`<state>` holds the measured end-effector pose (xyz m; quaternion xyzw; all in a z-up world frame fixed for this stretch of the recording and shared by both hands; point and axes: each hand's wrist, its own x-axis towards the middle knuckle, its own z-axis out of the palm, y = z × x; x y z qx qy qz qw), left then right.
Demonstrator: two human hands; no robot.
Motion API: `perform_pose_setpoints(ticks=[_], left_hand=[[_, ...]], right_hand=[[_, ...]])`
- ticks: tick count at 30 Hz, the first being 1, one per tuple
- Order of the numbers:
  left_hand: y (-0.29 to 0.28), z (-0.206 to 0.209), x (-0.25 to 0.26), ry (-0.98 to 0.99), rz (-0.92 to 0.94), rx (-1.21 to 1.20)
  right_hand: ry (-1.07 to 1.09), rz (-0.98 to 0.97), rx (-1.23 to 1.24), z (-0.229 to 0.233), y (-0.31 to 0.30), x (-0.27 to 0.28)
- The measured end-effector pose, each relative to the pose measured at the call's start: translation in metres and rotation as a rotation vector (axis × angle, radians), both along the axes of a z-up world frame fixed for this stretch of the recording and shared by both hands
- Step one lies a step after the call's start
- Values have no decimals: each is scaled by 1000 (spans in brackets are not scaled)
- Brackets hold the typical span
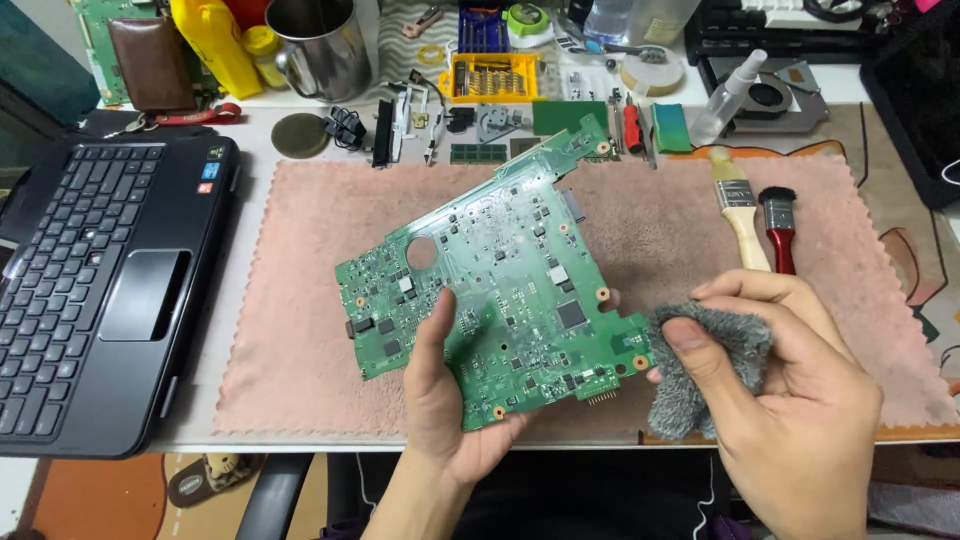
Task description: The person cleans a green circuit board using a grey cloth. They wipe the surface of the board, flip it over to clean the other side, and then hold it up to inspect the cleaned surface.
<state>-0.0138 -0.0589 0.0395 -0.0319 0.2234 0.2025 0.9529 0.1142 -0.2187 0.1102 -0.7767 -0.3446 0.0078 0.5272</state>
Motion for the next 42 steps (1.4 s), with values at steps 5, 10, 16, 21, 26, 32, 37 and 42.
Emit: perform_pose_setpoints(ticks=[5, 10, 16, 21, 26, 32, 37, 42], left_hand=[[-4, 11, 0, -738, -108, -131], [-4, 3, 0, -785, -90, -200], [-4, 3, 2, -679, -85, -36], [-3, 1, 2, -673, -18, 39], [-6, 9, 6, -543, 58, 469], [-19, -31, 5, 283, 150, 277], [-18, -57, 3, -244, 209, 502], [-17, -50, 4, -352, 164, 526]], right_hand=[[109, -26, 12, -3, 2, 1], [39, -15, 0, -10, -2, 3], [-9, -7, -32, -9, -2, 8], [-4, -12, -7, -7, -9, 22], [-77, -78, -221, -36, -10, 30], [-439, 172, -108, -54, 4, 30], [-411, 126, -93, -58, 7, 31], [-378, 18, -157, -72, 4, 49]])
